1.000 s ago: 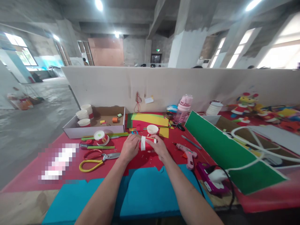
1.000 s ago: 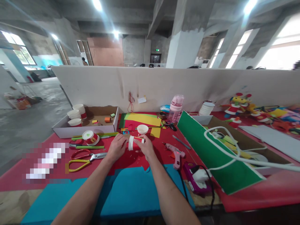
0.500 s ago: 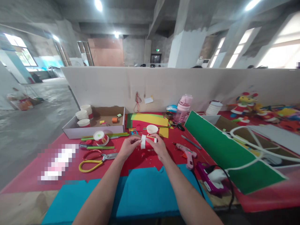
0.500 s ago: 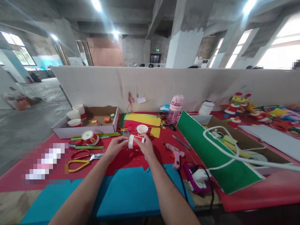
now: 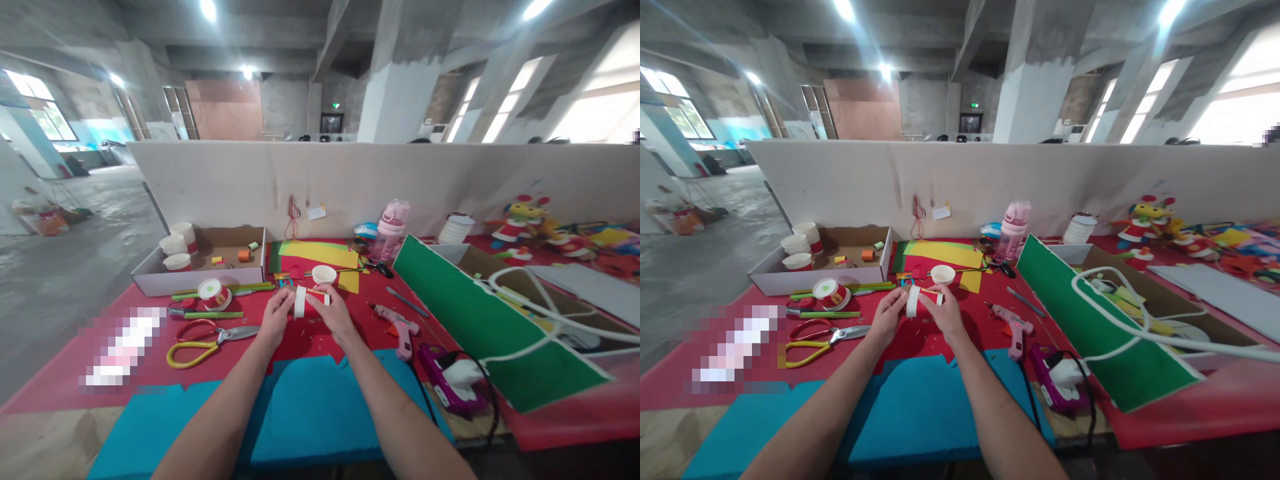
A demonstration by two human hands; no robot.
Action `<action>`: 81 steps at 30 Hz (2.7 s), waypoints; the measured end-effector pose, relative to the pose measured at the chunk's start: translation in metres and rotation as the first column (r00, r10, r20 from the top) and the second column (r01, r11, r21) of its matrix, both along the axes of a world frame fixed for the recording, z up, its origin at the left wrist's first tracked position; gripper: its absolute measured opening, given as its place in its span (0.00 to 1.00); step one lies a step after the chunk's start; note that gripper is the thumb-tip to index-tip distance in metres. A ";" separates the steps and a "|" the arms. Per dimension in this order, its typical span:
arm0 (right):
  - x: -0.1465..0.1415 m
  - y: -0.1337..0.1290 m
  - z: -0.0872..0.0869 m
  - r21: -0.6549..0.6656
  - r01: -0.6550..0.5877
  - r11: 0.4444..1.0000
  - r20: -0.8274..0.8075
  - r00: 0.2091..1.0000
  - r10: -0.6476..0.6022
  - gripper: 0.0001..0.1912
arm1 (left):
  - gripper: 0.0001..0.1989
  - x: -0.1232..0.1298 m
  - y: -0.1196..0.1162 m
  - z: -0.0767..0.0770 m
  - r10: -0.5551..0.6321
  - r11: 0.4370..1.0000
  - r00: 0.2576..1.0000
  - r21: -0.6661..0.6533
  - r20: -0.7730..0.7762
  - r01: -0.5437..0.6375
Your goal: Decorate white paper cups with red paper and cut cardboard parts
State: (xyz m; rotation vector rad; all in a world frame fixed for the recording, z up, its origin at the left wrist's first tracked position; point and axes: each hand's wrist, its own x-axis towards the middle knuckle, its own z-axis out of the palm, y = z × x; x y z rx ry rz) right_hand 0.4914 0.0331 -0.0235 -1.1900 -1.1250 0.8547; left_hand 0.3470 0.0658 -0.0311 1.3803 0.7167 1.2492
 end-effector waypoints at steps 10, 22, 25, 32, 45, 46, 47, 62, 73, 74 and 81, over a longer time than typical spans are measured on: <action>0.002 0.000 0.003 -0.021 0.045 0.999 0.052 0.998 -0.044 0.22 | 0.14 -0.010 0.008 0.008 0.068 0.994 0.987 -0.091 0.147 -0.055; 0.006 0.002 -0.001 0.057 0.068 0.996 0.218 0.973 -0.079 0.19 | 0.16 -0.013 0.004 0.007 0.190 0.931 0.925 0.359 -0.328 -0.064; 0.005 0.001 0.001 0.041 0.037 0.998 0.171 0.984 -0.043 0.19 | 0.17 -0.011 0.002 0.007 0.114 0.966 0.961 0.254 -0.253 -0.048; -0.001 -0.002 0.005 0.070 0.008 0.997 0.092 0.996 -0.014 0.20 | 0.17 0.002 0.000 0.004 -0.040 0.988 0.981 -0.138 0.192 0.068; 0.004 -0.005 0.012 0.171 0.154 0.973 0.235 0.953 -0.192 0.19 | 0.11 -0.010 0.004 0.014 0.004 1.000 0.995 -0.029 -0.095 -0.007; 0.004 -0.005 0.012 0.176 0.155 0.972 0.250 0.948 -0.196 0.18 | 0.11 -0.010 0.004 0.013 0.008 1.000 0.994 -0.020 -0.105 -0.010; 0.004 -0.005 0.012 0.179 0.157 0.971 0.265 0.943 -0.201 0.18 | 0.11 -0.010 0.005 0.012 0.010 1.000 0.993 -0.010 -0.116 -0.012; 0.001 -0.007 0.010 0.258 0.175 0.950 0.368 0.892 -0.264 0.17 | 0.06 -0.003 0.002 0.000 0.377 0.814 0.832 0.574 -0.406 -0.089; 0.003 0.002 -0.001 0.041 0.129 0.991 0.179 0.975 -0.134 0.20 | 0.08 -0.006 0.004 0.004 0.458 0.792 0.793 0.589 -0.402 -0.159; 0.004 0.002 -0.002 0.034 0.131 0.991 0.158 0.978 -0.134 0.20 | 0.07 -0.007 0.004 0.006 0.416 0.835 0.826 0.519 -0.380 -0.182; 0.005 0.001 0.003 0.108 0.178 0.978 0.227 0.953 -0.199 0.19 | 0.12 -0.006 0.004 0.013 0.101 0.993 0.980 0.078 -0.172 -0.089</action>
